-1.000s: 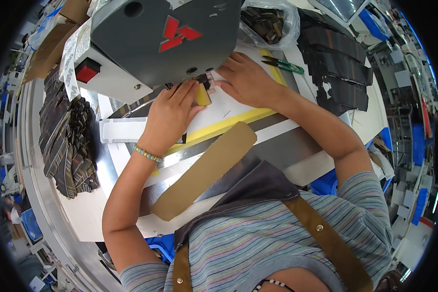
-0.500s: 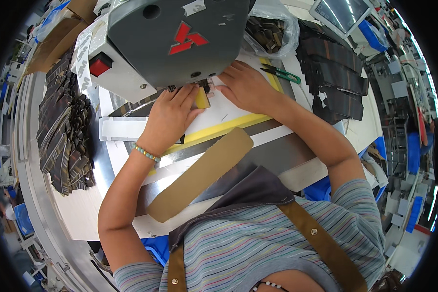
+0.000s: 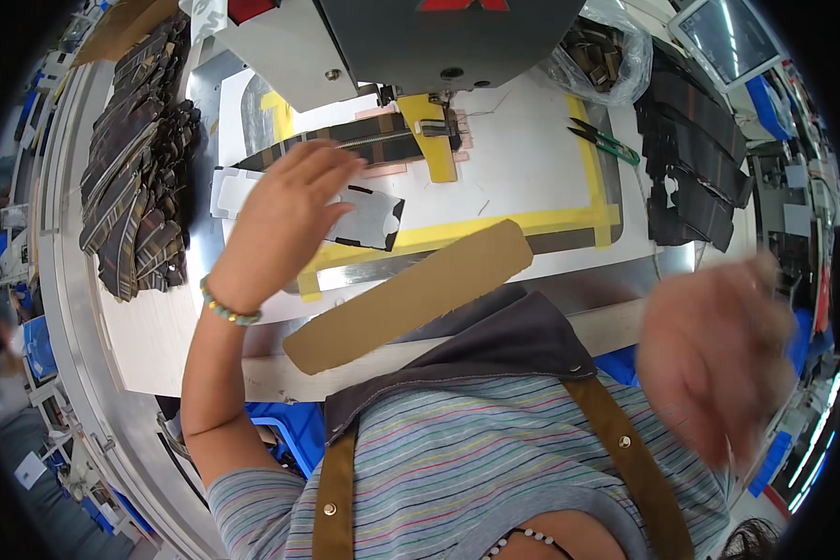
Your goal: The recorder is using an industrial sewing machine to assemble leather or fabric components for goods.
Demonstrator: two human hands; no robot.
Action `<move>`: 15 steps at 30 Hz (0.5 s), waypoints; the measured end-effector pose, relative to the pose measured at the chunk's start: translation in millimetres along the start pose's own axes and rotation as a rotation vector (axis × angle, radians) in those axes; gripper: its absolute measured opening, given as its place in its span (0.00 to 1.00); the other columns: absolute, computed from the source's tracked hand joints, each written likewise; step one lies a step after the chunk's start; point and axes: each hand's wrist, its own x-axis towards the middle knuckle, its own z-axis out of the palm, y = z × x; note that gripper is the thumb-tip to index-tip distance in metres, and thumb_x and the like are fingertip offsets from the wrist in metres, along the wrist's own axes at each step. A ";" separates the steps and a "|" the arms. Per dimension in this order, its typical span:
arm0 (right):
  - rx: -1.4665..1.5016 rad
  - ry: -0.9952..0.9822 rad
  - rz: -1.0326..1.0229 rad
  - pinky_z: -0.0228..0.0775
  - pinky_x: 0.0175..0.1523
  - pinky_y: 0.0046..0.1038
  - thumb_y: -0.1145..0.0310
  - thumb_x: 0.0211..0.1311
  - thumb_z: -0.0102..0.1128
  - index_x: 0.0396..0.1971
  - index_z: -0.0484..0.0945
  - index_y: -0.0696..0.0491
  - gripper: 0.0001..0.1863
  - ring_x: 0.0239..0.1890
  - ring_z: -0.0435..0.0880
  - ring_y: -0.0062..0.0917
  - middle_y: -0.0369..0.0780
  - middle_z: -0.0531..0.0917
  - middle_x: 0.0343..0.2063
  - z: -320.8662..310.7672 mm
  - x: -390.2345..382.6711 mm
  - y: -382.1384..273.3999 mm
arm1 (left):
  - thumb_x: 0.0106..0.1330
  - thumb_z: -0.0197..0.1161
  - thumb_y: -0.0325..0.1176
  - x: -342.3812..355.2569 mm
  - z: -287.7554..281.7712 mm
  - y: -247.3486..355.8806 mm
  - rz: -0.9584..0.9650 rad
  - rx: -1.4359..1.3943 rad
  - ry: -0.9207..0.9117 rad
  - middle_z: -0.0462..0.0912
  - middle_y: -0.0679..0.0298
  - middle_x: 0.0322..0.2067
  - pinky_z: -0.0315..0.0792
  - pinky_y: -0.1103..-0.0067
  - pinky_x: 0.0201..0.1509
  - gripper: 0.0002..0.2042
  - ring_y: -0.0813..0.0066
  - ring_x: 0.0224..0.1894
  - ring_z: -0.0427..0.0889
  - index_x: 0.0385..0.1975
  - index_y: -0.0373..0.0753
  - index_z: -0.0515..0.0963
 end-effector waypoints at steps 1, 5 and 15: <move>0.021 0.392 -0.232 0.81 0.56 0.53 0.37 0.87 0.37 0.63 0.77 0.43 0.29 0.63 0.80 0.30 0.32 0.81 0.58 -2.4 5.1 -10.3 | 0.59 0.77 0.26 -7.9 -7.6 -4.9 -0.129 -0.022 -0.053 0.84 0.57 0.60 0.75 0.63 0.70 0.27 0.51 0.66 0.79 0.61 0.36 0.82; 0.351 0.038 -0.307 0.70 0.75 0.34 0.62 0.81 0.60 0.81 0.65 0.38 0.32 0.78 0.65 0.30 0.36 0.64 0.80 -9.8 35.0 -31.3 | 0.57 0.79 0.26 -25.6 -5.0 -23.6 -0.303 -0.035 -0.017 0.83 0.57 0.46 0.77 0.62 0.58 0.20 0.52 0.52 0.81 0.49 0.34 0.81; 0.261 -0.283 -0.195 0.83 0.55 0.41 0.60 0.77 0.65 0.56 0.83 0.50 0.14 0.55 0.86 0.30 0.37 0.85 0.58 38.5 -32.4 -15.7 | 0.57 0.81 0.29 -34.9 3.9 -26.5 -0.356 0.021 0.055 0.77 0.59 0.37 0.72 0.64 0.53 0.17 0.54 0.46 0.76 0.39 0.35 0.77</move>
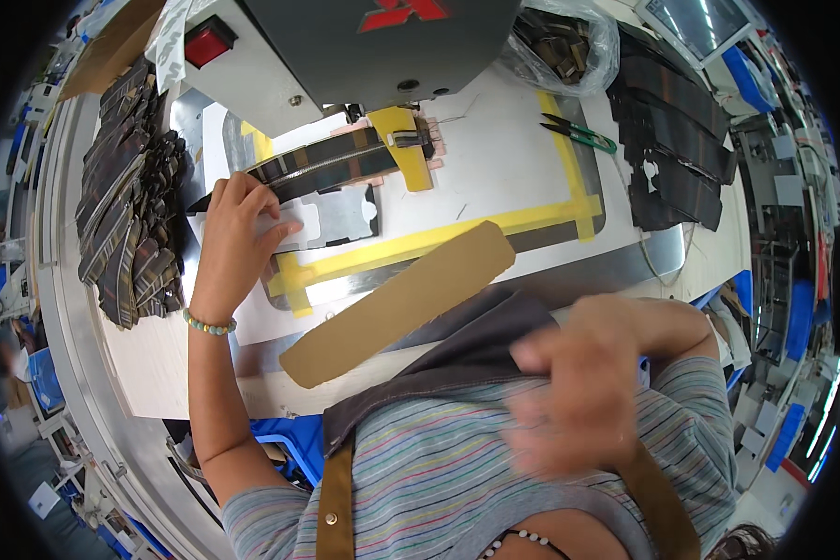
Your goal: The recorder is using an industrial sewing machine to assemble leather or fabric components for goods.
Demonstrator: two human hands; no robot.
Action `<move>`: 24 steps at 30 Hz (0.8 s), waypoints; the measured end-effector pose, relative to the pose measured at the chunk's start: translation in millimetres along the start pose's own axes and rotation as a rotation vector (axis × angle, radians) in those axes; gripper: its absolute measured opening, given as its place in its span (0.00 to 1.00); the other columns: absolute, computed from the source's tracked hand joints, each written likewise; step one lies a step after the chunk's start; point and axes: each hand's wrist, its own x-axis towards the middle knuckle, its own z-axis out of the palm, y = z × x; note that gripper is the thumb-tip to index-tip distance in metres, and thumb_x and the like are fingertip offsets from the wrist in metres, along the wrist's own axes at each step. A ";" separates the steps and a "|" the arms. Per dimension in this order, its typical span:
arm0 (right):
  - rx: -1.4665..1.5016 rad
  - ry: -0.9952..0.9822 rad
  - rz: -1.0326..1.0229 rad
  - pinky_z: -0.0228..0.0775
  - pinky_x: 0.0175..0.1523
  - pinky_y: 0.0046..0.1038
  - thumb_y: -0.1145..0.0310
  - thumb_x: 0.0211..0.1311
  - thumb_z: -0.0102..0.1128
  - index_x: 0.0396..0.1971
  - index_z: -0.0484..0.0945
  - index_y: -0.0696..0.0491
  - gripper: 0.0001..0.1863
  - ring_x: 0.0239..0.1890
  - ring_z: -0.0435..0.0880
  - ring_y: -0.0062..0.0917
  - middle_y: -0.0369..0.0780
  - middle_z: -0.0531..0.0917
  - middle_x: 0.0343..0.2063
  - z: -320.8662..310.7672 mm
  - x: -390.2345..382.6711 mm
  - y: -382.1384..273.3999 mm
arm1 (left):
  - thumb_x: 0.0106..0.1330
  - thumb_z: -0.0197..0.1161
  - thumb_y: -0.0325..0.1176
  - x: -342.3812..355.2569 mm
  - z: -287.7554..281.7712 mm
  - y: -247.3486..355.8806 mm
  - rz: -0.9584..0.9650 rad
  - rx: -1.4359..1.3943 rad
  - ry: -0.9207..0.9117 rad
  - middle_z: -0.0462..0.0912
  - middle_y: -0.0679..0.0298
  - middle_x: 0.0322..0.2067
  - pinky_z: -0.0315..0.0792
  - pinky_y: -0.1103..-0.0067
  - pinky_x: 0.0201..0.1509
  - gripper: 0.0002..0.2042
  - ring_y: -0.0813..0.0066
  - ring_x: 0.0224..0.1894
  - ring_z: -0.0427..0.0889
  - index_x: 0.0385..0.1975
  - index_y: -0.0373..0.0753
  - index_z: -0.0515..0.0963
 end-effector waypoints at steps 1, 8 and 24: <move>-0.023 -0.172 0.287 0.83 0.55 0.41 0.63 0.75 0.68 0.54 0.84 0.53 0.14 0.54 0.87 0.31 0.40 0.86 0.56 -1.3 -2.0 -1.3 | 0.57 0.81 0.31 0.9 3.2 -1.5 -0.019 -0.034 -0.014 0.77 0.60 0.37 0.72 0.64 0.53 0.18 0.54 0.46 0.76 0.38 0.35 0.77; 0.625 -0.152 1.312 0.77 0.60 0.35 0.63 0.82 0.59 0.60 0.81 0.59 0.17 0.59 0.85 0.32 0.41 0.85 0.55 31.0 -57.1 28.1 | 0.59 0.82 0.42 -3.3 17.4 9.7 0.022 0.196 0.029 0.82 0.56 0.35 0.71 0.64 0.50 0.21 0.54 0.44 0.79 0.37 0.35 0.79; 0.842 0.368 1.680 0.80 0.45 0.22 0.57 0.89 0.50 0.59 0.79 0.59 0.20 0.37 0.84 0.16 0.31 0.83 0.38 43.9 -44.4 56.8 | 0.63 0.76 0.41 10.5 29.9 137.4 0.617 -0.030 0.152 0.82 0.59 0.38 0.75 0.68 0.43 0.24 0.62 0.40 0.83 0.54 0.32 0.84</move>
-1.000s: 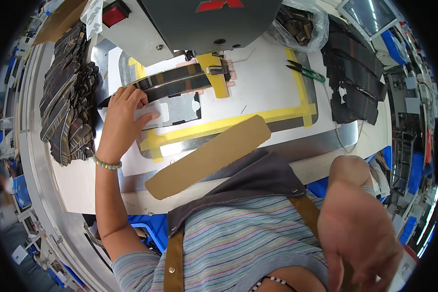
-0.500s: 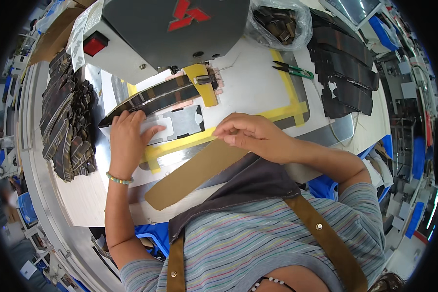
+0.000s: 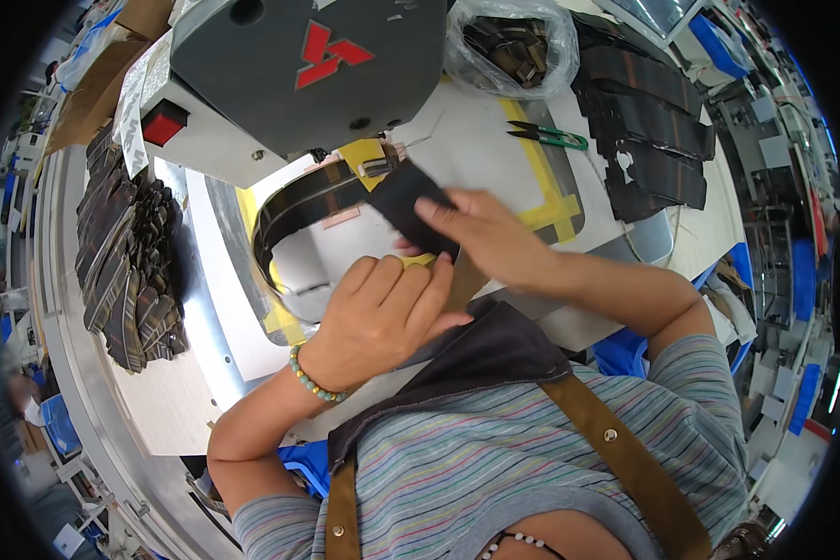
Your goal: The recorder is using an industrial sewing machine to assemble leather or fabric components for goods.
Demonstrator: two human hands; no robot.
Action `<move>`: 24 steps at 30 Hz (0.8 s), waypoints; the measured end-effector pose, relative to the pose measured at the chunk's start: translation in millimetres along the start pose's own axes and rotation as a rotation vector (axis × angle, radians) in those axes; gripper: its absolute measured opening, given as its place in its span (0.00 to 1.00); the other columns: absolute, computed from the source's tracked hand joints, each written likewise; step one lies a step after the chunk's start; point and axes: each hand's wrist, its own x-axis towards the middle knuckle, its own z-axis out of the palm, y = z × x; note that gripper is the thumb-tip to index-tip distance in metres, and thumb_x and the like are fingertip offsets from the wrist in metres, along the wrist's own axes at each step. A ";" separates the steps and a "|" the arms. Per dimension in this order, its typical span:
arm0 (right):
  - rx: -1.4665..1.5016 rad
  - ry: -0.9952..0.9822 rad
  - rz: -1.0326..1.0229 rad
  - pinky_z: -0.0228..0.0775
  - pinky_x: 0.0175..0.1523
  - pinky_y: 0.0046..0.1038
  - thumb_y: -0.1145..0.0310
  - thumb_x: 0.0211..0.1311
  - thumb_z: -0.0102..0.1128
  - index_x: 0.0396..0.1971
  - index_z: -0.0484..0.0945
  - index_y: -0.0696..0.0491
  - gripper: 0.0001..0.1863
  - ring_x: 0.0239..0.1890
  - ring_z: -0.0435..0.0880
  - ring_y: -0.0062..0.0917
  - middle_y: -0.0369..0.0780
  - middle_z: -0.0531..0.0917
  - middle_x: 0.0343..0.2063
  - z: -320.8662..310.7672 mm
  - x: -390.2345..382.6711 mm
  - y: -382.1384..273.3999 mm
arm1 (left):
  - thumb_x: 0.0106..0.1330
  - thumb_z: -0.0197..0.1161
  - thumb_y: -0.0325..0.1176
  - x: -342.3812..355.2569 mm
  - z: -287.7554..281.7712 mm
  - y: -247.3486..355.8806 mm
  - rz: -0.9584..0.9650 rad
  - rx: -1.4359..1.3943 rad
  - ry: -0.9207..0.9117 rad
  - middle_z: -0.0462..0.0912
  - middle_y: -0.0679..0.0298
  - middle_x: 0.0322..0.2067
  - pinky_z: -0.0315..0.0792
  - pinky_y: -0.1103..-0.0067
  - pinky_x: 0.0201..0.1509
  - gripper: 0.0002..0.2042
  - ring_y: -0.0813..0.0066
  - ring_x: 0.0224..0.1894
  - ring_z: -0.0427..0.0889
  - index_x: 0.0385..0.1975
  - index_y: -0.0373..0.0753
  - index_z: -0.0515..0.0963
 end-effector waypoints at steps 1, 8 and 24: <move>-0.238 0.085 -0.046 0.79 0.43 0.23 0.58 0.89 0.50 0.56 0.80 0.59 0.19 0.35 0.84 0.18 0.36 0.84 0.36 -13.9 2.6 -14.0 | 0.63 0.76 0.41 -3.2 -1.6 -5.4 0.002 -0.002 0.000 0.82 0.59 0.38 0.75 0.68 0.43 0.24 0.62 0.40 0.83 0.54 0.32 0.84; -1.115 0.061 -0.332 0.73 0.52 0.48 0.64 0.79 0.57 0.46 0.80 0.60 0.13 0.45 0.85 0.53 0.51 0.86 0.35 -63.5 50.2 -44.9 | 0.67 0.70 0.34 -19.8 9.6 -64.5 -0.057 0.069 0.024 0.86 0.56 0.59 0.76 0.62 0.58 0.21 0.53 0.59 0.82 0.59 0.33 0.83; -1.120 0.239 -0.432 0.79 0.45 0.46 0.61 0.65 0.64 0.37 0.88 0.55 0.13 0.35 0.89 0.46 0.47 0.90 0.29 -65.6 98.3 -22.1 | 0.69 0.71 0.35 9.0 44.9 -82.2 -0.175 0.020 -0.044 0.83 0.60 0.66 0.73 0.62 0.70 0.20 0.55 0.71 0.76 0.59 0.35 0.84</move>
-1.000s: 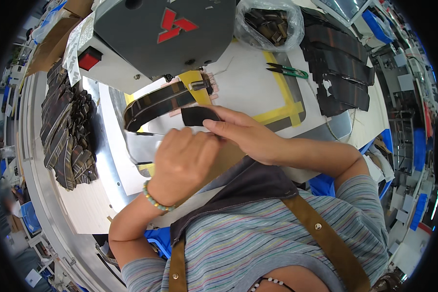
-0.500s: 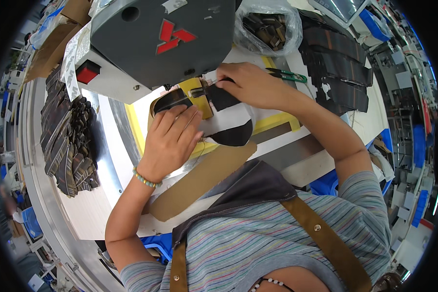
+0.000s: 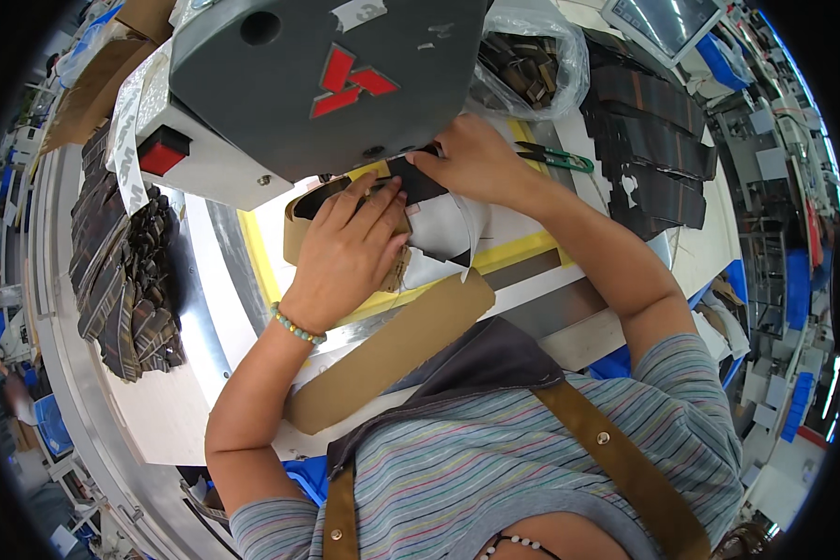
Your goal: The recorder is using an industrial sewing machine to assemble leather or fabric components for goods.
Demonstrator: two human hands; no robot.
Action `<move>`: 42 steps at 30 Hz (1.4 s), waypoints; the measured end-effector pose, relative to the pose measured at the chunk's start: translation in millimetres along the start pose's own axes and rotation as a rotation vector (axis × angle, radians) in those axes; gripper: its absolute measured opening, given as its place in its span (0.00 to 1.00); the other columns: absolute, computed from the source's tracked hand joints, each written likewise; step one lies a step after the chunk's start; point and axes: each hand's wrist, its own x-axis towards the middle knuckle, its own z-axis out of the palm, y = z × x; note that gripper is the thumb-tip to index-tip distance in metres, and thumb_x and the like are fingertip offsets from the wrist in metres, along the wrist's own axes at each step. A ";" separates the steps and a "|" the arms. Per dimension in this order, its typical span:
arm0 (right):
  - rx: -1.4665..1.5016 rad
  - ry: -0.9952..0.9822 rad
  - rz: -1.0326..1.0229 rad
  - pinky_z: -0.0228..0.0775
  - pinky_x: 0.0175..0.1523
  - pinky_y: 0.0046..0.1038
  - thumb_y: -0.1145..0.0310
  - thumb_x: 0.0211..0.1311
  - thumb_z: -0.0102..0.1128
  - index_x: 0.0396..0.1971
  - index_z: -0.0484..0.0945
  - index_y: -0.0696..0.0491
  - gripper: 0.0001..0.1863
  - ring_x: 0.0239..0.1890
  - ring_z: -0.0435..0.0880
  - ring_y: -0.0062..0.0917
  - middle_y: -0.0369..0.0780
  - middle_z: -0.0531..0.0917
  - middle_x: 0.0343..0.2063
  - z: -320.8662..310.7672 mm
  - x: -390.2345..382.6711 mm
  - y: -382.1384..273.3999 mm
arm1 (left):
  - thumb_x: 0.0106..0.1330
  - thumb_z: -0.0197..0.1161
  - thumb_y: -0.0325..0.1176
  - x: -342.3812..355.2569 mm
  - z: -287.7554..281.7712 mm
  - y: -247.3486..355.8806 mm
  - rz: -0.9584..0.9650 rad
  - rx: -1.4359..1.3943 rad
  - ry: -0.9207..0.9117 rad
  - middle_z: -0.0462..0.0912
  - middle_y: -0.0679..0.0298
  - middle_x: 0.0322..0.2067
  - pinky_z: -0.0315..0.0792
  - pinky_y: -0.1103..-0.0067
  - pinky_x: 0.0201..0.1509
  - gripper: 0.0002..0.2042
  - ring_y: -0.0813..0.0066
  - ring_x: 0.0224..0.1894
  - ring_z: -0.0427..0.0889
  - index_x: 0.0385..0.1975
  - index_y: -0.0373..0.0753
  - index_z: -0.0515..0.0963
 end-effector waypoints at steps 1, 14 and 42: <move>0.000 -0.002 0.001 0.79 0.45 0.46 0.61 0.65 0.64 0.37 0.88 0.55 0.13 0.35 0.89 0.46 0.47 0.90 0.29 0.6 0.1 0.4 | 0.69 0.71 0.35 0.0 -0.1 0.1 -0.003 -0.009 0.006 0.83 0.60 0.67 0.72 0.62 0.70 0.20 0.55 0.72 0.76 0.59 0.35 0.84; -0.058 0.008 0.037 0.81 0.46 0.45 0.61 0.62 0.64 0.37 0.89 0.54 0.13 0.35 0.90 0.45 0.46 0.90 0.27 2.8 1.1 -3.2 | 0.70 0.70 0.36 -0.7 3.0 -1.5 -0.019 -0.001 -0.037 0.79 0.59 0.71 0.71 0.62 0.72 0.23 0.55 0.74 0.73 0.62 0.35 0.83; -0.248 -0.024 -0.713 0.77 0.68 0.39 0.76 0.59 0.69 0.57 0.89 0.39 0.25 0.64 0.84 0.34 0.32 0.85 0.65 -16.2 -36.1 30.5 | 0.68 0.72 0.37 4.7 7.3 0.3 -0.043 -0.014 -0.035 0.79 0.57 0.69 0.71 0.58 0.73 0.23 0.50 0.70 0.76 0.61 0.36 0.82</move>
